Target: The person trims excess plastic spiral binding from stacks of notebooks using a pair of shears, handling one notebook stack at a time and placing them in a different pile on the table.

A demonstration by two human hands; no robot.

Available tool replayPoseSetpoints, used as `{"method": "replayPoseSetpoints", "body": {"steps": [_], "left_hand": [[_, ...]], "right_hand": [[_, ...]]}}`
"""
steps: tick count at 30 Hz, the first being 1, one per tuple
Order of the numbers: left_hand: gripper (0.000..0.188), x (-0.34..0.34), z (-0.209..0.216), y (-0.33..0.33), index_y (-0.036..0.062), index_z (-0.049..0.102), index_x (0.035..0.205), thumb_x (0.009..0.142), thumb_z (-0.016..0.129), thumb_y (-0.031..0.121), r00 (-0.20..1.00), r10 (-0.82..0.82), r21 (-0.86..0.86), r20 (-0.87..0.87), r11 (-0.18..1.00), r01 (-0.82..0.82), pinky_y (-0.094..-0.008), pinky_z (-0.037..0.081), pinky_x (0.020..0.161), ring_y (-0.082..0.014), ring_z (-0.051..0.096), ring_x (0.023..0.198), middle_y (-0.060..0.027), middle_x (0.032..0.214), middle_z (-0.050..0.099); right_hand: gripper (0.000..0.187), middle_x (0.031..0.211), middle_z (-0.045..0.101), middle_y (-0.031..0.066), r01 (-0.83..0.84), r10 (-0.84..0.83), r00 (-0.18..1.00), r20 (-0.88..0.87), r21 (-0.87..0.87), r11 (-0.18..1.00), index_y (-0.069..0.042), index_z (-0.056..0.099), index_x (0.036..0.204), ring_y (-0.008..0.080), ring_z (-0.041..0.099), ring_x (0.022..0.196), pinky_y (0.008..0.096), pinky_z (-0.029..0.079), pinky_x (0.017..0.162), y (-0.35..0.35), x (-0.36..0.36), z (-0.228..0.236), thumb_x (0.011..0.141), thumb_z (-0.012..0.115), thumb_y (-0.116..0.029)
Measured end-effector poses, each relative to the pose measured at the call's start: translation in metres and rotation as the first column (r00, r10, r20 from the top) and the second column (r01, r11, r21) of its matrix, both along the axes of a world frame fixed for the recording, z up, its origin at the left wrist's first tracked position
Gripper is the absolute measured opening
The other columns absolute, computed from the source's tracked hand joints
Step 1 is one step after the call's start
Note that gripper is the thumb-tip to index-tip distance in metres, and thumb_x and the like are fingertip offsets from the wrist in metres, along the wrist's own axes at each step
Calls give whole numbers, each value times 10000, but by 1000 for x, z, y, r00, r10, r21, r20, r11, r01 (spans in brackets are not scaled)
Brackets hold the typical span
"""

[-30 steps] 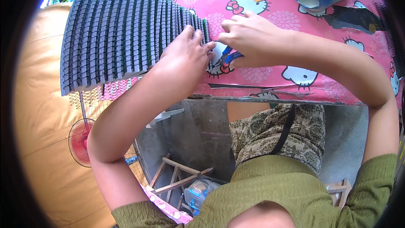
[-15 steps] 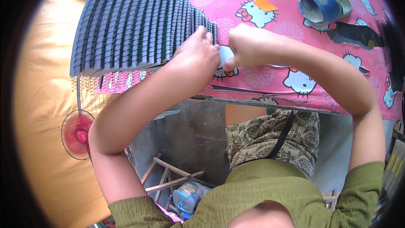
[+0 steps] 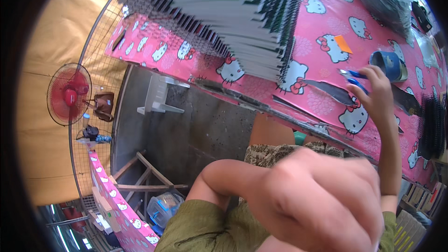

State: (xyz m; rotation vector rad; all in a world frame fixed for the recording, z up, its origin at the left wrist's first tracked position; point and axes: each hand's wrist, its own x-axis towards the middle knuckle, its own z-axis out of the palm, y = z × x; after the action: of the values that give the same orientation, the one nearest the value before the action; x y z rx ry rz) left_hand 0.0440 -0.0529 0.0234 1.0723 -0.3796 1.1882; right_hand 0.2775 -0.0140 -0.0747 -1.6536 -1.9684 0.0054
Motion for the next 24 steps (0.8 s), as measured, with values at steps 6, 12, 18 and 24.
{"method": "replayPoseSetpoints", "body": {"steps": [6,12,18,24], "left_hand": [[190,17,8,-26,5,728,859,919,607,139,937,-46,-204,346,971,123,-358,463,783,-206,611,701,-129,818,676],[250,35,32,-12,17,744,861,955,566,165,836,-67,-32,545,994,101,-363,395,914,-179,602,686,-115,779,688],[202,70,49,11,7,739,913,942,591,141,664,-284,353,692,935,32,-393,280,1065,-184,613,732,-115,824,690],[176,58,57,-8,-7,725,954,936,610,126,690,-355,179,630,932,316,-360,308,1045,-185,624,775,-108,850,683]], "right_hand": [[386,1041,611,162,292,-293,955,36,29,956,-5,615,1017,343,586,986,420,444,871,-67,29,-16,765,762,-257],[450,1129,572,196,464,-465,883,61,35,885,-20,579,1110,393,524,1087,462,390,966,-113,52,-51,786,748,-284],[566,1372,417,205,595,-566,789,236,-68,801,-36,513,1231,397,395,1277,550,234,1093,-122,41,-43,827,679,-397],[500,1458,341,212,388,-387,920,-66,2,922,-14,568,1170,412,346,1329,510,282,1094,-90,8,-6,768,764,-237]]}}
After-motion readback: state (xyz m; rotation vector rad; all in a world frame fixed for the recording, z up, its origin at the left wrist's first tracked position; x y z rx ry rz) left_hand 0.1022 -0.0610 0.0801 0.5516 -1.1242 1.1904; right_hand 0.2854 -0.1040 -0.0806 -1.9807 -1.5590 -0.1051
